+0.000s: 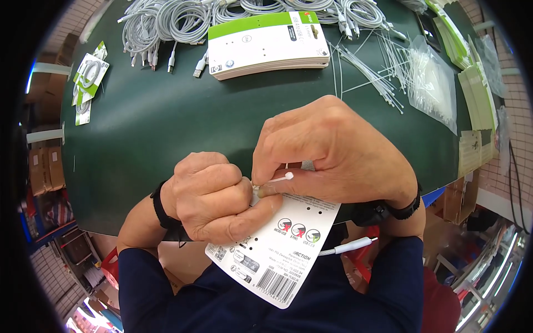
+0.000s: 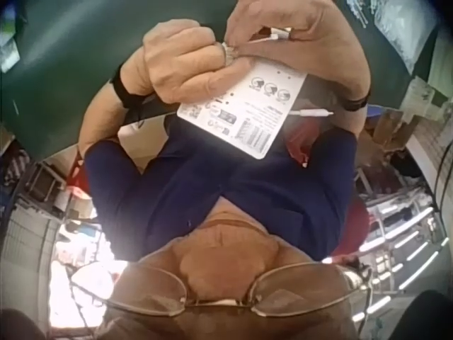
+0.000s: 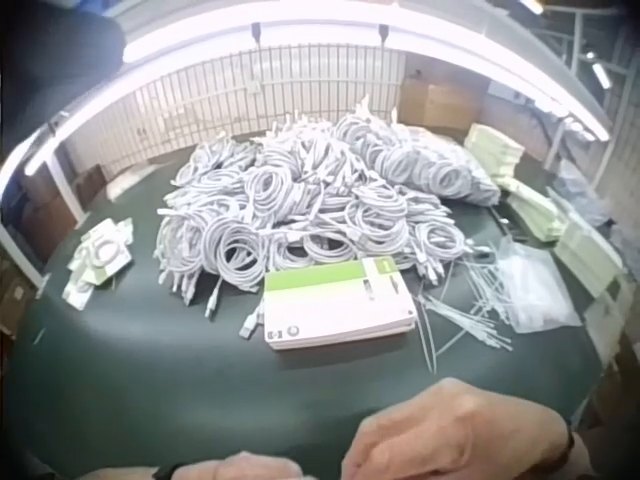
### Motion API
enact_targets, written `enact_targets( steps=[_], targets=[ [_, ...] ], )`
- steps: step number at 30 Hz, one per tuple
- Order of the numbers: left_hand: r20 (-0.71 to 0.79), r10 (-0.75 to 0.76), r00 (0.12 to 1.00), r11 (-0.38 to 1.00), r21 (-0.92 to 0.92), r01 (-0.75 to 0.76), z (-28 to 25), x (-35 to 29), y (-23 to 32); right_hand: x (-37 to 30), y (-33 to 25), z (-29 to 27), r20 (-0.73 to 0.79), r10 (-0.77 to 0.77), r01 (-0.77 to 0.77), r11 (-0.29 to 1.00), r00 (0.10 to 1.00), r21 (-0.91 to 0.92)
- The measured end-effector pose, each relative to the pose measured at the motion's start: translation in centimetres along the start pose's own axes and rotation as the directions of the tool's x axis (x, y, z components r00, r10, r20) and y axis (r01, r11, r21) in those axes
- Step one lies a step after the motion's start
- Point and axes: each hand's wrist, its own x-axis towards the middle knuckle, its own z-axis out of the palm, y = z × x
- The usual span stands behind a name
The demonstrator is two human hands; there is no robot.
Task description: The person picks up a coiled cable and a cardboard backing, fits the cable into the backing, and secures it by threading a zip tie through the holes and pulling it tight. They then repeat the process with another cable and backing.
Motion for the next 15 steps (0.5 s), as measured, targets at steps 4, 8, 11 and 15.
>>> enact_targets(
  steps=[4,8,11,15],
  targets=[
    [-0.001,-0.033,0.999,0.999,-0.004,0.033,0.2,-0.3,0.1,0.1,0.8,-0.1,0.041,0.035,-0.037,0.998,0.999,0.050],
    [0.022,-0.090,0.996,0.996,-0.027,0.090,-0.1,-0.4,0.2,0.1,1.3,0.0,-0.023,0.018,-0.015,0.994,1.000,0.111],
    [0.007,-0.127,0.992,0.991,-0.047,0.128,0.1,-0.4,-0.1,0.2,1.0,-0.5,-0.030,0.075,-0.072,0.993,0.997,0.092],
    [-0.084,-0.228,0.970,0.970,-0.109,0.219,0.3,-0.3,-1.0,0.4,0.5,-0.5,-0.419,0.136,-0.005,0.955,0.898,0.297]
  ],
)
